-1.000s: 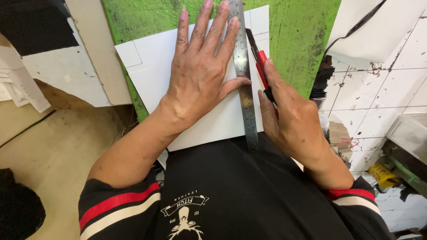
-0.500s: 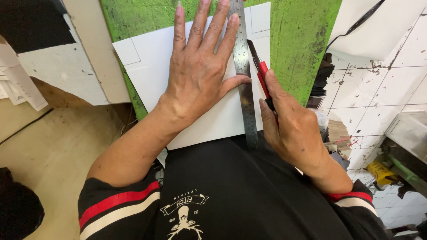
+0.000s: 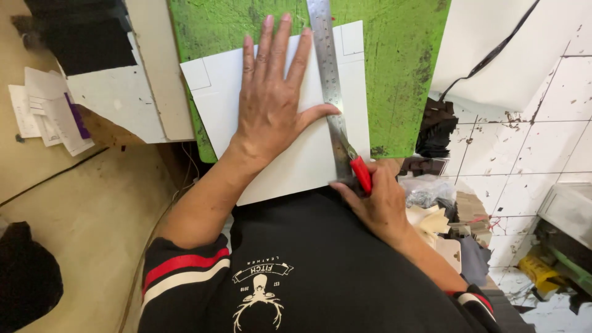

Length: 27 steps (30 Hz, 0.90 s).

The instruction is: Measuring and cutting cardboard sheets with a ruler and utility knife, then applying glue to the edges.

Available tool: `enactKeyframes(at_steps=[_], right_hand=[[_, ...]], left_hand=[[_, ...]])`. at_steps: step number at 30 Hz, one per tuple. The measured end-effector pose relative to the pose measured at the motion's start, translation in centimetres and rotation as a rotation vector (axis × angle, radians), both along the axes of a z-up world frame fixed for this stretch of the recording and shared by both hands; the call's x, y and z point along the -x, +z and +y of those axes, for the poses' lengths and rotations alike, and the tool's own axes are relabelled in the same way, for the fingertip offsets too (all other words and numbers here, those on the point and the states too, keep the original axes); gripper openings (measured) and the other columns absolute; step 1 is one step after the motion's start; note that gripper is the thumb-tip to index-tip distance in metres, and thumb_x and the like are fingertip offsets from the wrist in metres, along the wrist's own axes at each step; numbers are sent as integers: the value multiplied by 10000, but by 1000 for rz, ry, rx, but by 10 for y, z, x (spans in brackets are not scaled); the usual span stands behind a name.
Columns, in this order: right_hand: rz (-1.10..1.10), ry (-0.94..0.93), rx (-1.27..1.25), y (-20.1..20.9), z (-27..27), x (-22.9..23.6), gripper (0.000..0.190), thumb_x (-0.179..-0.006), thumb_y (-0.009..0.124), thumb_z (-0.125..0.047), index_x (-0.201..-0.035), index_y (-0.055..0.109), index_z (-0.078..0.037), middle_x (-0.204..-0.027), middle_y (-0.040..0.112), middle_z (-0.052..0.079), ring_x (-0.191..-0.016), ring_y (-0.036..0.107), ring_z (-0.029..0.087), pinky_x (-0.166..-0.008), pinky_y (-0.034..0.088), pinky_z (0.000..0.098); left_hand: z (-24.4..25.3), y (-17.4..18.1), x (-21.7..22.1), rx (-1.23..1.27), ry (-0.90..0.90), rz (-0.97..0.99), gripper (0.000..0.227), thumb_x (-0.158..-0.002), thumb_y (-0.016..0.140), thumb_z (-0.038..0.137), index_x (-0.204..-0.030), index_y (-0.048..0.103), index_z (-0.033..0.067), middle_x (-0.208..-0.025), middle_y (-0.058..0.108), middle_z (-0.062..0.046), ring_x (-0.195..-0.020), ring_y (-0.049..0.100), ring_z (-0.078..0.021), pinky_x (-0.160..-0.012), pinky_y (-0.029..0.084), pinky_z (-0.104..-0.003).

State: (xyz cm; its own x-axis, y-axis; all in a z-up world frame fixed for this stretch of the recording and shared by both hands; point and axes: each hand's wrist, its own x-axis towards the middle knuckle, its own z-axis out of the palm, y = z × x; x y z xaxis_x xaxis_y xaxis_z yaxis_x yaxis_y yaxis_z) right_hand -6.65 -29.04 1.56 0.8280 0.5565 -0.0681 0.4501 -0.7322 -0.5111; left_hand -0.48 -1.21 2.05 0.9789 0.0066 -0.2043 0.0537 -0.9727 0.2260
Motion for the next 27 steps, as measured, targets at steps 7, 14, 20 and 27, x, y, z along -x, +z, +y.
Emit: enactKeyframes(at_steps=[7,14,20,27], right_hand=[[113,-287,-328,14,-28,-20,366,-910,826,-131,-1084,513,-59,-1136,597,130,-865,714,185,-763,566,286],[-13,-291,-181,-8,-14,-62,288,-966,769,-146,-1091,520,-74,-802,614,112,-699,602,347,-638,466,447],[-88,-279,-147,-19,-15,-61,288,-963,807,-215,-1086,572,-101,-817,683,147,-738,687,445,-632,522,486],[-180,-66,-151,17,-10,-73,256,-1074,652,-157,-1101,535,68,-1130,559,243,-1104,560,378,-822,496,444]], left_hand=[[33,10,72,-144,596,-147,1345,-817,821,928,-1580,208,5,-1601,370,-253,-1493,367,-386,-1278,291,-514],[33,-11,98,-141,648,-374,920,-791,831,778,-1226,590,4,-1208,530,-137,-1074,511,-345,-903,434,-498],[37,-21,91,150,738,-422,850,-742,938,573,-1261,475,85,-1083,510,-75,-1014,549,-330,-917,435,-463],[86,54,30,453,248,-330,331,-1028,699,-23,-1281,487,2,-1049,717,-198,-842,738,-299,-655,647,-364]])
